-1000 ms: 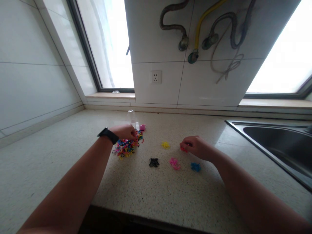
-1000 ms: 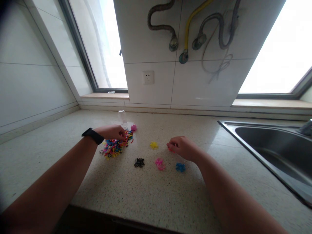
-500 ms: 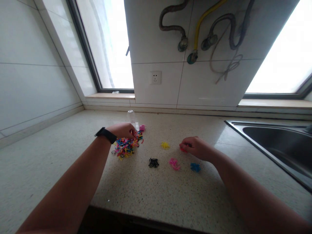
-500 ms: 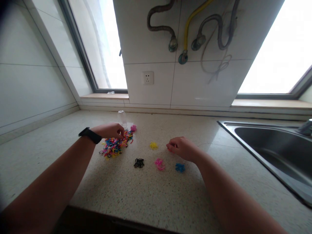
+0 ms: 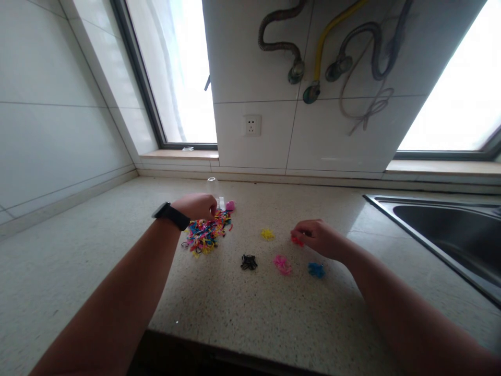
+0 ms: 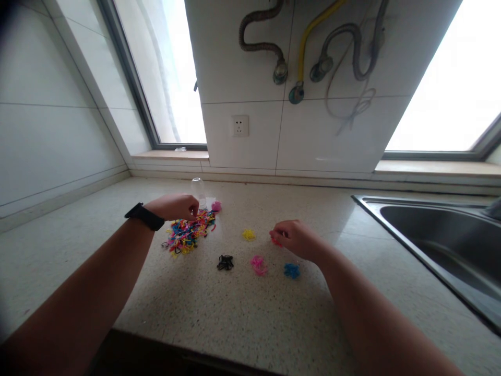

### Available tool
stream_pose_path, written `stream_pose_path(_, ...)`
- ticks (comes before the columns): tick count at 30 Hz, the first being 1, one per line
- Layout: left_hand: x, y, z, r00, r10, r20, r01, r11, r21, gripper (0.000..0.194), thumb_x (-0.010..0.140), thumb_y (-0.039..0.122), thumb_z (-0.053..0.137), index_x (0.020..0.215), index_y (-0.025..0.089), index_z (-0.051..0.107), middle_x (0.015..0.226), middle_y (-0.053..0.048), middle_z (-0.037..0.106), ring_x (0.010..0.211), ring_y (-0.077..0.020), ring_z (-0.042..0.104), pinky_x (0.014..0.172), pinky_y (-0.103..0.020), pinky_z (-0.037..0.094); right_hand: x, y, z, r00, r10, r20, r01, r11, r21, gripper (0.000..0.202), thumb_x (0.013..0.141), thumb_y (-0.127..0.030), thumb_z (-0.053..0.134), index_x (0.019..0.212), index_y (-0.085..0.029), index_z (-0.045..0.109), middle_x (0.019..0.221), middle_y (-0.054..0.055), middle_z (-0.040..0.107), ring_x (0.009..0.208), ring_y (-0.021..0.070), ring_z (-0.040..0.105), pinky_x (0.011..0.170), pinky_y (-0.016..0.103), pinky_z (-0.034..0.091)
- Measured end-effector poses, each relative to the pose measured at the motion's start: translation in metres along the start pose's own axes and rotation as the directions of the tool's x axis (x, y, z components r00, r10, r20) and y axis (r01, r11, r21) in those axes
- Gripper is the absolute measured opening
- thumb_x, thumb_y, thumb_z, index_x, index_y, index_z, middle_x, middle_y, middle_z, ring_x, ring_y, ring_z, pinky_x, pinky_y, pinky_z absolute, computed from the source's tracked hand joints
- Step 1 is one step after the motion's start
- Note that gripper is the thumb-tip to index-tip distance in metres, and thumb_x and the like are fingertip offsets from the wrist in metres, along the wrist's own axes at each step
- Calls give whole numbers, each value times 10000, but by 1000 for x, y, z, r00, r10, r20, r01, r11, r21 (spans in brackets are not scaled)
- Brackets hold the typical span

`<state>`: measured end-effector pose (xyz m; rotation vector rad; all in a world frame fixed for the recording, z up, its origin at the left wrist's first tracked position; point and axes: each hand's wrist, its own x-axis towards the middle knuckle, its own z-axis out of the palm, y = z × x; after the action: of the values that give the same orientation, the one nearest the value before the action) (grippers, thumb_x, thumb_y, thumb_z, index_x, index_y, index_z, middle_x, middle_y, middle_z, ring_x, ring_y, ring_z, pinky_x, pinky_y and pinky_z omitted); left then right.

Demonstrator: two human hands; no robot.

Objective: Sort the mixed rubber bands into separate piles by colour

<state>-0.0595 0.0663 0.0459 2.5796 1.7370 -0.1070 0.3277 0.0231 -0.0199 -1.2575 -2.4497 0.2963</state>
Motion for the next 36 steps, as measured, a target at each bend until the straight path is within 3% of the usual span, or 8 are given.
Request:
stream_pose_path(5,0,-2,1,999,-46,19,46,999,17,248,785,387,702,866,153,687,767,-15,638,649,-132,530,657,-281,427,0,-1,0,999,-13,-35,13,1000,12,343,956,-376,486,761,-171,680,665,27,619,612,133,524,605,268,345)
stream_pose_path(10,-2,-4,-2,998,-43,-40,41,998,-56,188,702,338,713,820,193,735,744,-26,654,624,-125,509,591,-251,335,0,-2,-1,999,-9,-44,9,1000,19,345,949,-386,489,760,-172,684,663,27,619,608,134,521,602,269,343)
stream_pose_path(17,-2,8,-8,991,132,0,-125,936,-329,293,781,430,654,855,156,726,691,-12,636,585,-107,475,547,-247,321,0,-3,-1,999,-7,-41,8,1000,16,353,947,-388,488,744,-170,678,650,22,609,597,130,512,590,267,326)
stream_pose_path(25,-23,51,-34,922,385,-30,-295,652,-699,272,840,402,647,906,139,670,816,-21,632,707,-103,511,664,-243,431,0,-2,-1,999,-10,-36,10,1000,0,361,954,-391,482,750,-168,679,653,20,610,599,127,513,591,262,326)
stream_pose_path(29,-32,66,-41,907,409,-102,-308,476,-824,269,859,402,622,944,147,608,832,-15,590,671,-87,481,606,-226,416,0,-2,-1,999,-4,-37,4,1000,-1,361,951,-395,484,757,-170,689,661,25,621,604,128,515,598,264,330)
stream_pose_path(33,-37,74,-44,898,412,-155,-308,337,-890,243,866,394,613,911,159,567,764,3,527,567,-63,381,491,-205,309,0,-1,-1,999,4,-34,-4,1000,-4,360,949,-397,485,752,-173,686,656,26,624,606,133,521,600,267,334)
stream_pose_path(36,-40,76,-46,893,402,-203,-290,167,-943,222,839,359,663,871,159,572,683,21,461,531,-57,322,464,-213,250,0,-1,0,1000,1,-27,-1,1000,1,349,949,-388,485,765,-175,690,671,32,637,617,137,532,611,270,346)
